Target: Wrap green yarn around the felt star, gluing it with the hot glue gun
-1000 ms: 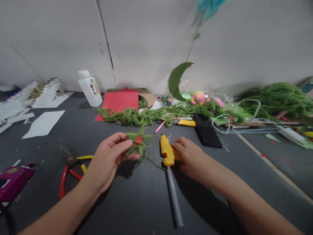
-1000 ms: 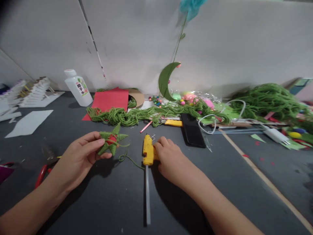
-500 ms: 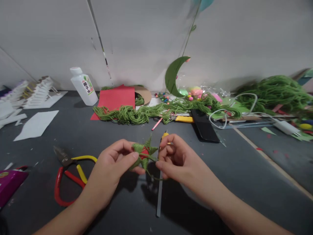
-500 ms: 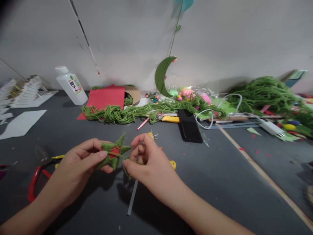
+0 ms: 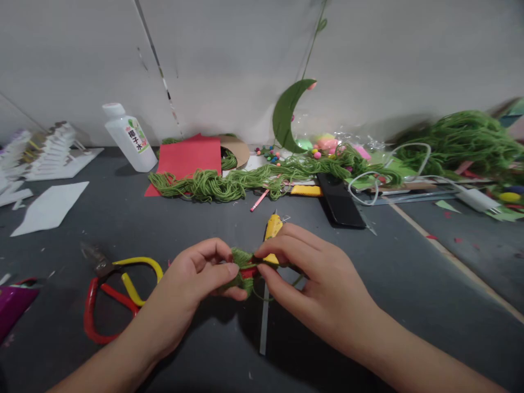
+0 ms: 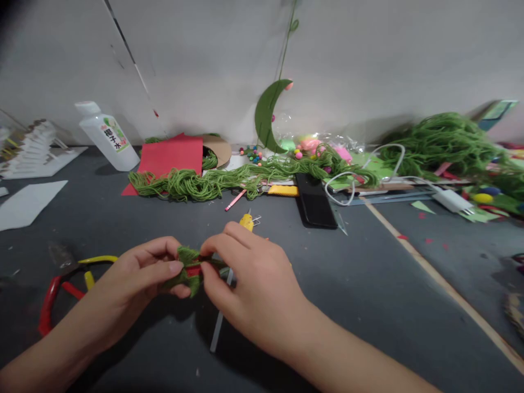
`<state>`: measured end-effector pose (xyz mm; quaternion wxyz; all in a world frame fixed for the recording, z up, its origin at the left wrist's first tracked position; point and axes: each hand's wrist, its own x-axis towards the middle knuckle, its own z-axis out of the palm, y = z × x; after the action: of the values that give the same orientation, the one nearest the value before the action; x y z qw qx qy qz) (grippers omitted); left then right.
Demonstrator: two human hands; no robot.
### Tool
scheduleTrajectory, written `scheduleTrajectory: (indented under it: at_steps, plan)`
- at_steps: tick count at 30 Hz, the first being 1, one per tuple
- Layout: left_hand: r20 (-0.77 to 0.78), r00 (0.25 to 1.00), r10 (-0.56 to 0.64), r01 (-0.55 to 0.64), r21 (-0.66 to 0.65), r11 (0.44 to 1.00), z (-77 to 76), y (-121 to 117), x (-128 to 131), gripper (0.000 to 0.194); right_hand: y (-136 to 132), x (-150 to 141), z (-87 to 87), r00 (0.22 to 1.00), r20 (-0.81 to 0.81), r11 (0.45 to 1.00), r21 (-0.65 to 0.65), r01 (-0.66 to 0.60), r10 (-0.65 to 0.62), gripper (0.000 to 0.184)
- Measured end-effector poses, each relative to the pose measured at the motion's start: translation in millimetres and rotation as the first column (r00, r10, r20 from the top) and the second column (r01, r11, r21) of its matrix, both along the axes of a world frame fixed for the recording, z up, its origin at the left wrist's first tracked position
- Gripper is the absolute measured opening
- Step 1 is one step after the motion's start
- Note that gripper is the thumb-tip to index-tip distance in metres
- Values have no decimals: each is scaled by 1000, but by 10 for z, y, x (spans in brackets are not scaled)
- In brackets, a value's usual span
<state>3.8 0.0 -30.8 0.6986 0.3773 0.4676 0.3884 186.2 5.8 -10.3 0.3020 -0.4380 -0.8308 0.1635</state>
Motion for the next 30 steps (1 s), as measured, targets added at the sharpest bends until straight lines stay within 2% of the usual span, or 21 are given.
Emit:
scheduleTrajectory:
  at_steps: [6,14,20,25,29,30]
  plan:
    - [-19,1000,-3,3,-13,1000,-7,-4,26,11,9,8,5,999,35,999,48,-22,21,10]
    - [-74,997,29,-28,16,999,-7,-36,64,14,-10,-10,5,999,34,1000,-12,-1,1,10]
    - [-133,990,55,-49,47,998,6,-35,67,9,-35,-48,5,999,-36,997,-65,34,-36,6]
    - [-165,985,54,-46,54,998,11,-24,67,7,-24,-57,11,984,-103,976,-175,126,-145,18]
    - [-163,986,39,-32,47,998,4,-34,71,6,13,-56,22,987,-117,956,-284,76,-113,5]
    - [-157,987,37,-30,49,998,2,-37,72,6,21,-58,24,987,-124,955,-289,64,-104,8]
